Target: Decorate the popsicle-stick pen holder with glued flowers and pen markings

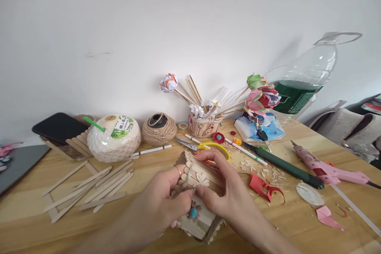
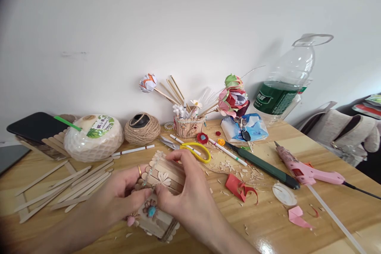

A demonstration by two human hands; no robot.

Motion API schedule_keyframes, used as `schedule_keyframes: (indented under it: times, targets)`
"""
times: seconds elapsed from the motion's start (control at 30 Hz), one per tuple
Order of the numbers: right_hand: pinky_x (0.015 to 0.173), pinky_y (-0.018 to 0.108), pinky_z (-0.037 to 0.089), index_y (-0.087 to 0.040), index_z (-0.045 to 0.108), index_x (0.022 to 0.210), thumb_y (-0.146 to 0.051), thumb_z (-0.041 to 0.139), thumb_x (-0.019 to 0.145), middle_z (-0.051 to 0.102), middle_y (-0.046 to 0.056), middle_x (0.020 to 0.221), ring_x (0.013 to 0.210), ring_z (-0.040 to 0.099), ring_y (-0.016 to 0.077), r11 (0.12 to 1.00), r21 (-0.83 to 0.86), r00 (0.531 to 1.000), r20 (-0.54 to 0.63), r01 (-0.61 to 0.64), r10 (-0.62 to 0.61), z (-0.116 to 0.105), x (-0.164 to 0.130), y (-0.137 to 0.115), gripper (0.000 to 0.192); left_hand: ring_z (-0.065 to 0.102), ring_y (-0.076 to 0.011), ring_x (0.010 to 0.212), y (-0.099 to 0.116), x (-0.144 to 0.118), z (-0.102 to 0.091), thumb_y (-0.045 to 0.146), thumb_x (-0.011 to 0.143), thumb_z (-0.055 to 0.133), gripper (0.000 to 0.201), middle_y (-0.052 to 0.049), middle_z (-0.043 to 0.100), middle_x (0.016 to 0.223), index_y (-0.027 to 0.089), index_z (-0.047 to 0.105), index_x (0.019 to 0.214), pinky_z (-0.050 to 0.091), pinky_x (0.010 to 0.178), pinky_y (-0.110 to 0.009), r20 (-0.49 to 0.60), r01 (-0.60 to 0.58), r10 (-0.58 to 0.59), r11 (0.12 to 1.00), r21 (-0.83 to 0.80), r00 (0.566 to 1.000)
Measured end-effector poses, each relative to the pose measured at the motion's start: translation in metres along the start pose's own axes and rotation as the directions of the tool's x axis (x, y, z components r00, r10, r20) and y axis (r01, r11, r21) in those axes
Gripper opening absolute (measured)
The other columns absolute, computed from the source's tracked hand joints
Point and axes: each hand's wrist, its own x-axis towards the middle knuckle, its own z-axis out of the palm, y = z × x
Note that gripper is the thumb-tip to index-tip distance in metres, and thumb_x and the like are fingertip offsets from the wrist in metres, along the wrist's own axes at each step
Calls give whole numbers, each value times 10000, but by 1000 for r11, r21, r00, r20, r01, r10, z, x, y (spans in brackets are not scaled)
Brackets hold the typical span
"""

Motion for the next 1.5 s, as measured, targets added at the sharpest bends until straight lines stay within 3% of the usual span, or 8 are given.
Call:
schedule_keyframes:
  times: [0.13,0.23,0.63,1.5]
  targets:
    - [699,318,445,-205,436,950,-255,552,670,532,21,858,791,529,189,1000,20,1000,15,7,-7,0,0,2,308,404,-83,538,3,-3,0,293,797,473,173,47,451,606,153,557,853,364,473,-175,-42,19,-21,999,-46,999]
    - [746,333,444,-206,449,959,-253,553,692,538,37,928,885,529,212,999,32,999,23,23,-23,-1,-1,2,290,435,-85,539,4,-4,2,333,799,482,208,43,470,614,156,557,881,365,452,-165,-80,54,-61,995,-86,995]
    - [854,389,427,-215,470,1019,-283,564,747,556,50,1005,975,534,230,996,91,997,77,-21,14,0,-3,1,296,438,-62,433,3,-1,4,376,794,494,272,47,505,575,153,551,939,339,361,-132,-85,50,-56,996,-74,995]
    - [786,359,454,-215,470,1004,-293,550,730,535,53,994,956,520,233,994,102,996,85,-42,34,0,-6,-2,297,391,-57,437,1,0,5,375,782,494,270,45,467,582,149,530,925,327,359,-133,-66,27,-29,999,-42,997]
